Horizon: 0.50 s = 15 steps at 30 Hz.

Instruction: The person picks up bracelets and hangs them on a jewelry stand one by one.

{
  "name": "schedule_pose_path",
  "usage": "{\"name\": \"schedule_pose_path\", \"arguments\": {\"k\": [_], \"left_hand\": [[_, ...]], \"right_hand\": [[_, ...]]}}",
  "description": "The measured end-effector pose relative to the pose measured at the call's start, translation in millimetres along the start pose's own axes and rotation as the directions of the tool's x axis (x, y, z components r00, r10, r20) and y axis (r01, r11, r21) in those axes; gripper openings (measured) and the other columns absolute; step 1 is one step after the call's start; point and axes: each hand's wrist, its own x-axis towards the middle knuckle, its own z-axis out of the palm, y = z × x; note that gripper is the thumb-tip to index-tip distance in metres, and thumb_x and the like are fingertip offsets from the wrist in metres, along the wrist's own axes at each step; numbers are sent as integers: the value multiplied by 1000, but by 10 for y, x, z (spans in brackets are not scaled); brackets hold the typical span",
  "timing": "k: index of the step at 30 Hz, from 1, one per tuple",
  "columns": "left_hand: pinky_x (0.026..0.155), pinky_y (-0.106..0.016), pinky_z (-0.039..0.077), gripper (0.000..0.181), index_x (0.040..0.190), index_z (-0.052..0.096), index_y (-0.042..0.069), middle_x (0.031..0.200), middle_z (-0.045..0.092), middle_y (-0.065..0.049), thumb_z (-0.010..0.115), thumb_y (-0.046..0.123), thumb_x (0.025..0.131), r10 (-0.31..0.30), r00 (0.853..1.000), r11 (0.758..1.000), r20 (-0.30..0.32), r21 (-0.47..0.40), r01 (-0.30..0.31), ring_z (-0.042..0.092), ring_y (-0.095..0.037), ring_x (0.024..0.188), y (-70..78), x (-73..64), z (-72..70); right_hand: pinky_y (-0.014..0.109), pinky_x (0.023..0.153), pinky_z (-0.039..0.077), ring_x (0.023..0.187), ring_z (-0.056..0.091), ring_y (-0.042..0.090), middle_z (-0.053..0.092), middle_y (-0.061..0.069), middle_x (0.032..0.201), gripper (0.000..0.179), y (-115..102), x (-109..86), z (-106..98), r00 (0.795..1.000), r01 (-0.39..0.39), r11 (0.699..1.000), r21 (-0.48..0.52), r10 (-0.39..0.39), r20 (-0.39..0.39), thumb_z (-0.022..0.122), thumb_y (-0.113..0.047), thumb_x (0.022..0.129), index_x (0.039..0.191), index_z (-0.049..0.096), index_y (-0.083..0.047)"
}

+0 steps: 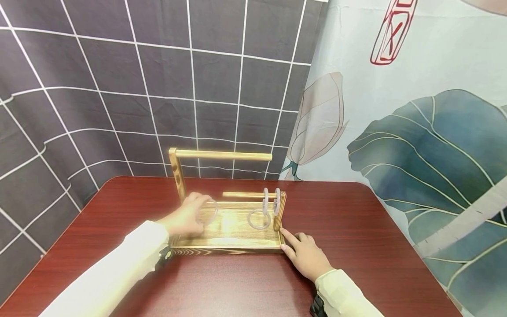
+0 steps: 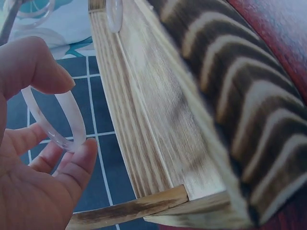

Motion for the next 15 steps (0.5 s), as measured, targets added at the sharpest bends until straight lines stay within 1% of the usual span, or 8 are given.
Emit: {"name": "schedule_pose_path", "arguments": {"k": [5, 9, 12, 15], "left_hand": [[94, -50, 46, 88, 134, 48, 4, 126, 41, -21, 72, -3, 50, 10, 1000, 1000, -22, -13, -10, 40, -35, 117, 11, -17, 2], [92, -51, 47, 83, 130, 51, 6, 124, 42, -21, 72, -2, 51, 28, 998, 999, -48, -26, -29, 44, -34, 112, 28, -16, 6], [86, -46, 50, 82, 130, 51, 6, 123, 42, -22, 71, -3, 51, 17, 998, 997, -58, -68, -21, 47, -32, 105, 33, -7, 12], [78, -36, 51, 83, 131, 50, 5, 123, 41, -22, 69, -5, 51, -15, 998, 990, -56, -138, 7, 49, -29, 99, 42, 1, 13]], "right_hand": [[57, 89, 46, 113, 52, 40, 57, 16, 118, 48, -8, -6, -10, 1000, 1, 1000, 5, -1, 2, 52, -39, 97, 142, 49, -23], [57, 89, 46, 113, 52, 40, 57, 16, 118, 48, -7, -6, -12, 1000, -3, 1000, 6, 3, 6, 52, -39, 98, 142, 49, -23], [57, 89, 46, 113, 52, 40, 57, 16, 118, 48, -3, -2, -10, 1000, -1, 1000, 3, 1, 6, 52, -39, 98, 142, 49, -23], [57, 89, 46, 113, 52, 40, 57, 17, 118, 48, -2, 1, -13, 1000, -1, 1000, 3, 1, 11, 52, -39, 98, 143, 48, -22]]}}
